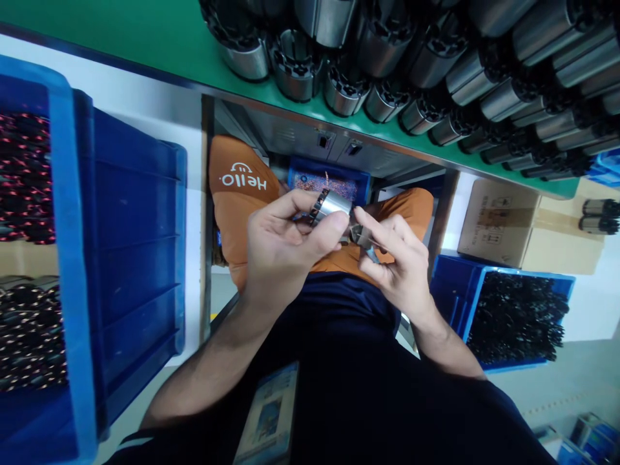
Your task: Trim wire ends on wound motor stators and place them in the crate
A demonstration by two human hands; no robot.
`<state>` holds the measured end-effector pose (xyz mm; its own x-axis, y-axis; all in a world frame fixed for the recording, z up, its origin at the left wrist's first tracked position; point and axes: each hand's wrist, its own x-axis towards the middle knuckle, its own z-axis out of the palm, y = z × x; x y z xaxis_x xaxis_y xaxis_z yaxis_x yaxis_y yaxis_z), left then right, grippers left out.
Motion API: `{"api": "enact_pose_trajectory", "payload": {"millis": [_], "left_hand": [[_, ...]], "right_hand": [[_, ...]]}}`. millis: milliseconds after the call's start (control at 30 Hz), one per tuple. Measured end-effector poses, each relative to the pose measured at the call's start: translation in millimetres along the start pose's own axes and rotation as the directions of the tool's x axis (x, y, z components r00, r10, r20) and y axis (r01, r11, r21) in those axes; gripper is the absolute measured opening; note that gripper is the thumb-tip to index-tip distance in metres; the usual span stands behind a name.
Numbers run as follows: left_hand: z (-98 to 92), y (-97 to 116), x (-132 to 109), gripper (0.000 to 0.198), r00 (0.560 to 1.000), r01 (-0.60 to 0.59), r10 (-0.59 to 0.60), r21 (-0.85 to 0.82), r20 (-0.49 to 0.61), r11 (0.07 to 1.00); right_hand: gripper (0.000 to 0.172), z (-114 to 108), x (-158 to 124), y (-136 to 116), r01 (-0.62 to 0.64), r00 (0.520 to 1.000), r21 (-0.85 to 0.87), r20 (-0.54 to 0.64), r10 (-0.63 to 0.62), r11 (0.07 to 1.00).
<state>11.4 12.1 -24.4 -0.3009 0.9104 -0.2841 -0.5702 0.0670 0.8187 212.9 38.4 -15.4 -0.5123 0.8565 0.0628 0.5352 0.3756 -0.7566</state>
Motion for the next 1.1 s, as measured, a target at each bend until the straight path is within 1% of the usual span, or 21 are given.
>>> {"api": "enact_pose_trajectory", "payload": {"millis": [100,167,200,267,300,333,367,400,433,467,500,533,567,633,700,733,800,900,967,1033,1100], "left_hand": [[-6.2,-19.9,9.5,0.049,0.980,-0.045,0.046,0.010,-0.191,0.999],[-18.2,-21.8,6.3,0.054,0.965,-0.015,0.009,-0.022,-0.261,1.000],[-27.8,-17.6,0.6,0.053,0.964,0.002,-0.014,-0.043,-0.266,0.999],[-54.4,0.4,-17.8,0.045,0.968,0.004,-0.013,-0.039,-0.252,0.999],[-71.4,13.6,-29.2,0.040,0.964,-0.020,0.024,0.019,-0.263,1.000],[-90.8,28.9,-41.0,0.035,0.951,-0.063,0.100,0.134,-0.293,0.989],[-112.4,45.6,-52.3,0.032,0.919,-0.110,0.216,0.313,-0.330,0.943],[-136.1,63.0,-62.5,0.031,0.866,-0.129,0.355,0.530,-0.352,0.838],[-161.5,80.0,-70.8,0.031,0.804,-0.104,0.496,0.745,-0.327,0.659],[-187.9,95.7,-76.9,0.031,0.760,-0.013,0.590,0.901,-0.274,0.435],[-214.6,109.1,-80.7,0.028,0.751,0.114,0.619,0.969,-0.229,0.220],[-240.5,119.5,-82.3,0.024,0.777,0.228,0.586,0.970,-0.230,0.079],[-264.5,126.7,-82.1,0.020,0.797,0.297,0.542,0.954,-0.267,0.034],[-303.4,132.5,-78.2,0.018,0.803,0.399,0.493,0.916,-0.336,-0.027],[-327.7,131.1,-73.1,0.021,0.792,0.480,0.462,0.875,-0.399,-0.068],[-334.7,129.5,-70.9,0.022,0.783,0.518,0.451,0.851,-0.428,-0.091],[-341.6,127.0,-67.1,0.022,0.757,0.586,0.441,0.800,-0.483,-0.130],[-343.4,127.4,-62.5,0.022,0.708,0.663,0.457,0.729,-0.538,-0.169],[-342.6,130.1,-60.4,0.031,0.685,0.691,0.473,0.700,-0.555,-0.179],[-339.4,134.8,-59.1,0.043,0.680,0.694,0.476,0.699,-0.558,-0.171],[-330.9,142.0,-56.5,0.055,0.697,0.665,0.476,0.732,-0.537,-0.148]], "right_hand": [[0.063,11.0,6.4,21.1,-0.120,0.980,0.063,0.167,0.108,0.991],[0.082,20.0,6.7,40.4,-0.206,0.951,0.044,0.244,0.189,0.978],[0.094,24.3,5.7,50.3,-0.235,0.940,0.014,0.257,0.224,0.972],[0.117,31.5,2.9,68.6,-0.258,0.939,-0.068,0.216,0.267,0.964],[0.123,34.0,2.2,76.3,-0.264,0.942,-0.116,0.184,0.282,0.957],[0.126,35.4,2.3,82.5,-0.272,0.935,-0.163,0.188,0.300,0.949],[0.125,35.7,3.5,87.0,-0.291,0.927,-0.208,0.182,0.329,0.934],[0.121,35.0,5.9,89.5,-0.310,0.901,-0.264,0.224,0.371,0.913],[0.117,33.6,9.1,90.1,-0.325,0.876,-0.307,0.259,0.407,0.894],[0.115,31.7,13.1,88.9,-0.338,0.852,-0.338,0.287,0.439,0.878],[0.113,30.0,17.5,86.5,-0.347,0.830,-0.361,0.312,0.463,0.866],[0.112,28.6,21.9,83.2,-0.355,0.815,-0.373,0.326,0.479,0.857],[0.112,27.9,26.2,79.8,-0.362,0.805,-0.379,0.333,0.490,0.852],[0.110,28.2,33.4,74.3,-0.365,0.803,-0.379,0.333,0.494,0.850],[0.108,29.5,38.0,73.0,-0.355,0.815,-0.366,0.330,0.477,0.860],[0.108,30.1,39.4,74.1,-0.344,0.825,-0.354,0.329,0.459,0.870],[0.107,30.6,40.5,78.8,-0.316,0.838,-0.333,0.341,0.426,0.888],[0.107,30.8,38.5,86.4,-0.290,0.829,-0.331,0.382,0.409,0.898],[0.106,31.7,34.8,88.4,-0.292,0.821,-0.336,0.392,0.415,0.895],[0.102,33.3,29.8,87.3,-0.296,0.831,-0.320,0.379,0.408,0.900],[0.097,35.3,25.1,83.3,-0.293,0.840,-0.298,0.374,0.394,0.908]]}}
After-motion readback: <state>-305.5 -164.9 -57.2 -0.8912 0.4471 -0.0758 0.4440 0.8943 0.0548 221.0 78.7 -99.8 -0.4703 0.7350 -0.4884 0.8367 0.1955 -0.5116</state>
